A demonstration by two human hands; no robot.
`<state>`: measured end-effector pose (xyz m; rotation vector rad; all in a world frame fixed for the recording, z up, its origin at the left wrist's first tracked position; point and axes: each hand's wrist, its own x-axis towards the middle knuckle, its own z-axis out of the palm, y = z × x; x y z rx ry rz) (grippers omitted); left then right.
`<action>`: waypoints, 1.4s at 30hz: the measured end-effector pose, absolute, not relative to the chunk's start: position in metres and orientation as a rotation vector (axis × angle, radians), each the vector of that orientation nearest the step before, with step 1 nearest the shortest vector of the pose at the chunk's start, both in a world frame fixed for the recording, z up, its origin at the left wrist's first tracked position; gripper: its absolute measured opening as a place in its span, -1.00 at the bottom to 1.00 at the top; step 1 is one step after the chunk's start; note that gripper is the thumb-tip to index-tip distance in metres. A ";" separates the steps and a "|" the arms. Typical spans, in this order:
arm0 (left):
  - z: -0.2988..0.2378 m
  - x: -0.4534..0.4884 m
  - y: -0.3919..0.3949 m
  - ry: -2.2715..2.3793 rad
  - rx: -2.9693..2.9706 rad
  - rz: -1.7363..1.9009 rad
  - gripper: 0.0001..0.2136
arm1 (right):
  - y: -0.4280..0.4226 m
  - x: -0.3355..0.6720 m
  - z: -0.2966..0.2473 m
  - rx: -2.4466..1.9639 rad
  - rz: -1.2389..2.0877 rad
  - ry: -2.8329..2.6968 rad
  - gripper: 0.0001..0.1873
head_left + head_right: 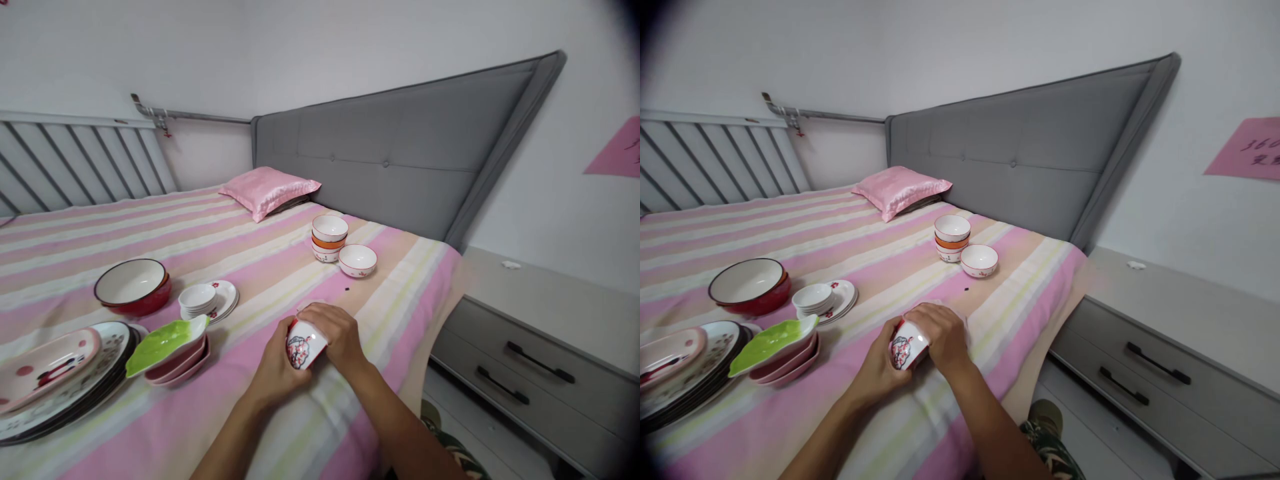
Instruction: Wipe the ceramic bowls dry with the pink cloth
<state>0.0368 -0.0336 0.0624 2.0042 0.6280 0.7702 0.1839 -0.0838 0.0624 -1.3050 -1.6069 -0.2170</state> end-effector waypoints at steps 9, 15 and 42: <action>0.060 0.036 -0.033 0.604 1.973 0.767 -0.35 | -0.077 0.192 0.047 -1.286 0.119 -1.371 -0.68; 0.063 0.036 -0.033 0.634 1.976 0.748 -0.36 | -0.070 0.193 0.038 -1.267 0.417 -1.098 -0.65; 0.065 0.036 -0.034 0.615 2.036 0.813 -0.34 | -0.085 0.178 0.069 -1.339 -0.317 -1.670 -0.71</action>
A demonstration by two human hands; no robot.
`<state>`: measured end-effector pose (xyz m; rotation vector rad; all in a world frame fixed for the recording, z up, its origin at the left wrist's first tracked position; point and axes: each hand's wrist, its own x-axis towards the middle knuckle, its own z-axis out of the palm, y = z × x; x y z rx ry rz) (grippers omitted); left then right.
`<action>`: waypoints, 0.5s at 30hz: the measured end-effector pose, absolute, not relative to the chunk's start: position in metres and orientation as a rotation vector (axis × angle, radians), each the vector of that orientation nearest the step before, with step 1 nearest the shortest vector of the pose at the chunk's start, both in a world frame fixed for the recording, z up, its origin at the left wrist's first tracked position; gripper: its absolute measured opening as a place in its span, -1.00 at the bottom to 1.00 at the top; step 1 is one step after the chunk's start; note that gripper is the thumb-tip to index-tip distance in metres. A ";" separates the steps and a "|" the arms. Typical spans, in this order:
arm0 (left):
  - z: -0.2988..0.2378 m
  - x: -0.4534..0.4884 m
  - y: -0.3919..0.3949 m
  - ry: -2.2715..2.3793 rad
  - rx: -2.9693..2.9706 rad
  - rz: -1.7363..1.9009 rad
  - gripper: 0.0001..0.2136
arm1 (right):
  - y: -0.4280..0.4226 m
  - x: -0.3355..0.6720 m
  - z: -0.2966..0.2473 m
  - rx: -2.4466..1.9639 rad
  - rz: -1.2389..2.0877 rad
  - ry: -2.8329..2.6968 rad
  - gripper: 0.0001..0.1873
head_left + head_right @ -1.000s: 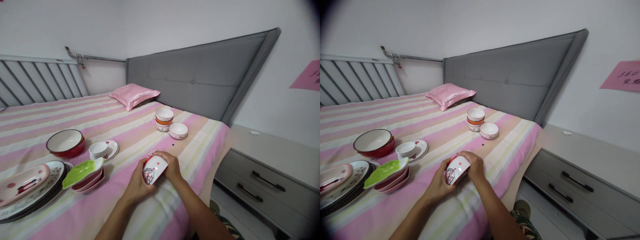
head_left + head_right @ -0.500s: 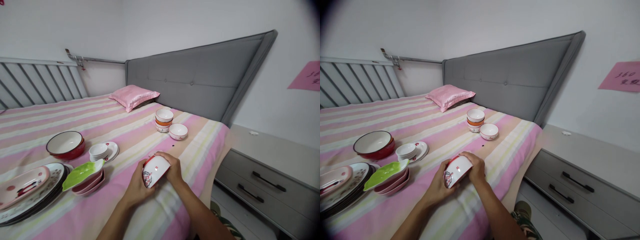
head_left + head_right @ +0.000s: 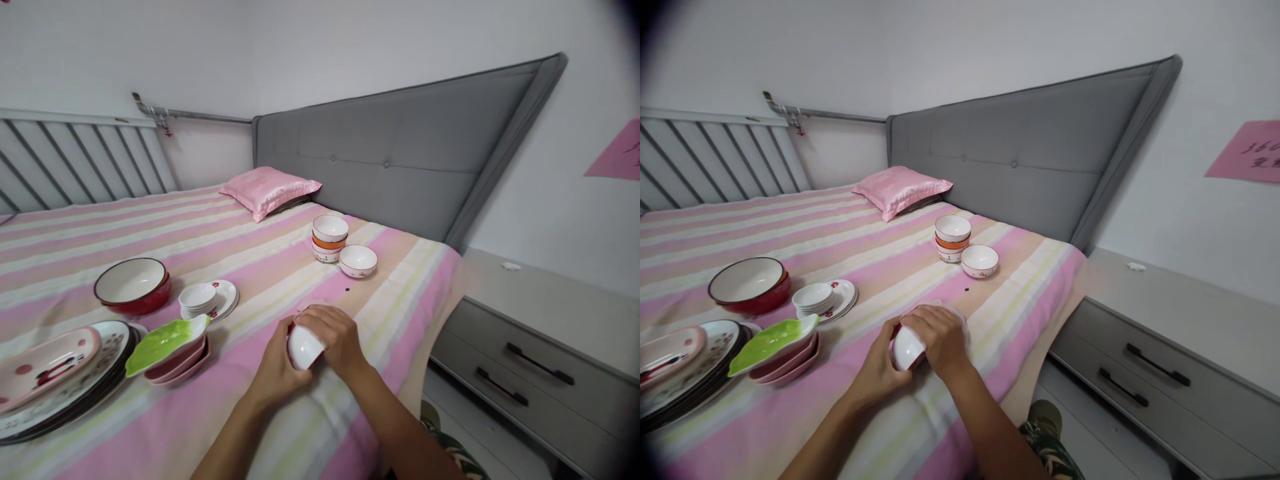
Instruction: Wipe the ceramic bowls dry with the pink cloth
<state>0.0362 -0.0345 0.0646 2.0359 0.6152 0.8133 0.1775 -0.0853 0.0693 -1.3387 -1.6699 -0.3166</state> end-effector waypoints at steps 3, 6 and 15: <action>0.062 0.036 -0.033 0.612 2.041 0.811 -0.33 | -0.085 0.182 0.068 -1.330 -0.230 -1.653 -0.72; 0.060 0.036 -0.033 0.622 2.051 0.808 -0.33 | -0.084 0.185 0.064 -1.313 -0.145 -1.611 -0.73; 0.061 0.036 -0.033 0.635 2.046 0.792 -0.33 | -0.078 0.193 0.049 -1.302 0.192 -1.339 -0.66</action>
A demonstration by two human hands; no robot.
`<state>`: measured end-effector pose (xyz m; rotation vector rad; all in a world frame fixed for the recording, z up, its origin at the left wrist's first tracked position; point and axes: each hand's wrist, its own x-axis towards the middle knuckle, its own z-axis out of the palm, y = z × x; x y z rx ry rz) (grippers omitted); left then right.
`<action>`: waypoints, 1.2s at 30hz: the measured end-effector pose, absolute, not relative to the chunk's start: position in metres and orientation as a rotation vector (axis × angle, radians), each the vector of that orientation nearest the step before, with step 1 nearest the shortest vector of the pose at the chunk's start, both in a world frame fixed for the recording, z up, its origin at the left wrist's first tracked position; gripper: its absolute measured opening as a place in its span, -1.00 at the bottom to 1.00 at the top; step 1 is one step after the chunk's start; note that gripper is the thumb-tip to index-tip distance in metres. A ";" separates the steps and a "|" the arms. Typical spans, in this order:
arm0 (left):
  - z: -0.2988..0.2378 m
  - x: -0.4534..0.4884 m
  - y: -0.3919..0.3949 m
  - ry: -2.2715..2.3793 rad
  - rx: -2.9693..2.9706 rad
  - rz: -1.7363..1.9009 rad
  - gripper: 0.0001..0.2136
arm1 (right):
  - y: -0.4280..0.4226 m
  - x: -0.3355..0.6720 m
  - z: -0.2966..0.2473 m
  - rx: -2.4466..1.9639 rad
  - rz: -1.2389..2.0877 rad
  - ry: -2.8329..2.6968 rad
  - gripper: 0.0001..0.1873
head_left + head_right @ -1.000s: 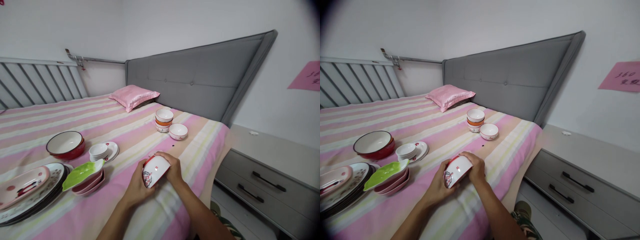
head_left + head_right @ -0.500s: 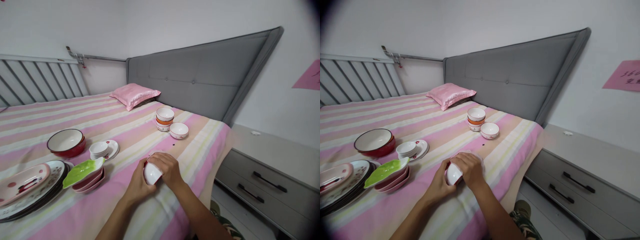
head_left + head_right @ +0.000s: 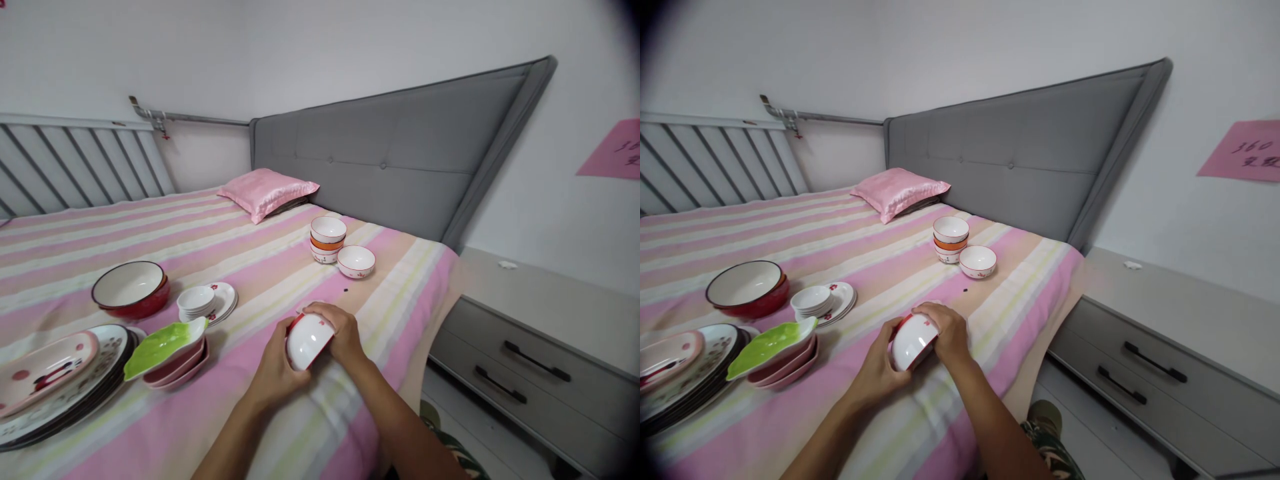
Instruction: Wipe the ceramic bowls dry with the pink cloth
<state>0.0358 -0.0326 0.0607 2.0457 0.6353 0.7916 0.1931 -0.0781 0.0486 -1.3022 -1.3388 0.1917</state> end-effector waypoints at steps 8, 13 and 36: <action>0.063 0.035 -0.034 0.663 2.035 0.771 -0.35 | -0.067 0.196 0.033 -1.259 0.484 -1.040 -0.67; 0.061 0.034 -0.031 0.628 2.090 0.788 -0.36 | -0.068 0.196 0.032 -1.305 0.484 -0.998 -0.67; 0.058 0.035 -0.031 0.608 2.090 0.767 -0.33 | -0.079 0.186 0.052 -1.295 -0.112 -1.492 -0.74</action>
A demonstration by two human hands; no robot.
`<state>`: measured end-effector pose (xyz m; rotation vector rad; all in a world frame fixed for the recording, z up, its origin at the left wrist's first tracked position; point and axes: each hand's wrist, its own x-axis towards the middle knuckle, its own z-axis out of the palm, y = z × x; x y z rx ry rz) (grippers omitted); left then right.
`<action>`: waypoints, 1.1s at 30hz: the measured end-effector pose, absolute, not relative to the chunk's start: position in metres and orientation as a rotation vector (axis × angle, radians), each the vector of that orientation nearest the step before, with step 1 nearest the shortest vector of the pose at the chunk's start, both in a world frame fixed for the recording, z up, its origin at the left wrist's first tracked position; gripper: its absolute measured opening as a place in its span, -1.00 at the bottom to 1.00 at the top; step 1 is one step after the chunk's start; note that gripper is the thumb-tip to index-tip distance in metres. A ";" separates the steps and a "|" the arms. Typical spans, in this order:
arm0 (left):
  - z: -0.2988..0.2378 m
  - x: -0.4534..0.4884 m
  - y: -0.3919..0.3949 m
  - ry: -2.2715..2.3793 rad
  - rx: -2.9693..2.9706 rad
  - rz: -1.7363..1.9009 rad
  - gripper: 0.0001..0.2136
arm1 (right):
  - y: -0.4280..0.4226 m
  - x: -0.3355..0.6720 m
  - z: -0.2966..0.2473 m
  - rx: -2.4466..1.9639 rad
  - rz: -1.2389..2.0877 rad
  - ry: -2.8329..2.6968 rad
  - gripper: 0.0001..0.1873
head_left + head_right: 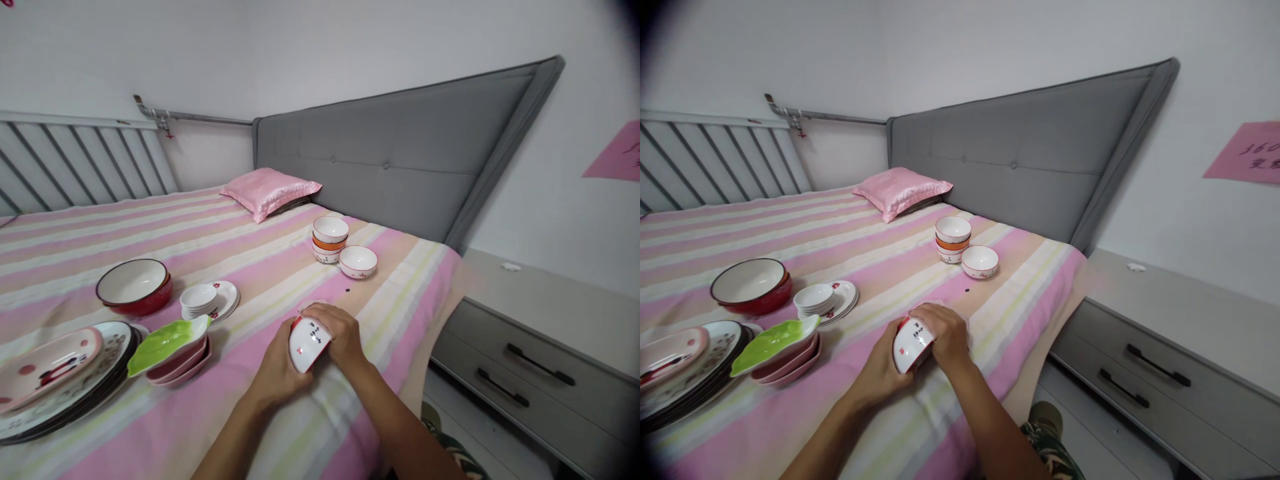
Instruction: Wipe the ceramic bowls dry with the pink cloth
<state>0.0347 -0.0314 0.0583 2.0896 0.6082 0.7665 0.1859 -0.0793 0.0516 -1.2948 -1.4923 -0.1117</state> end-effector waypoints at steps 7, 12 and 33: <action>0.062 0.034 -0.032 0.593 2.060 0.738 -0.31 | -0.077 0.189 0.048 -1.310 0.059 -1.395 -0.70; 0.064 0.035 -0.032 0.580 2.050 0.737 -0.32 | -0.075 0.192 0.044 -1.340 0.210 -1.290 -0.67; 0.060 0.033 -0.032 0.509 2.093 0.843 -0.19 | -0.087 0.177 0.056 -1.297 -0.467 -1.505 -0.70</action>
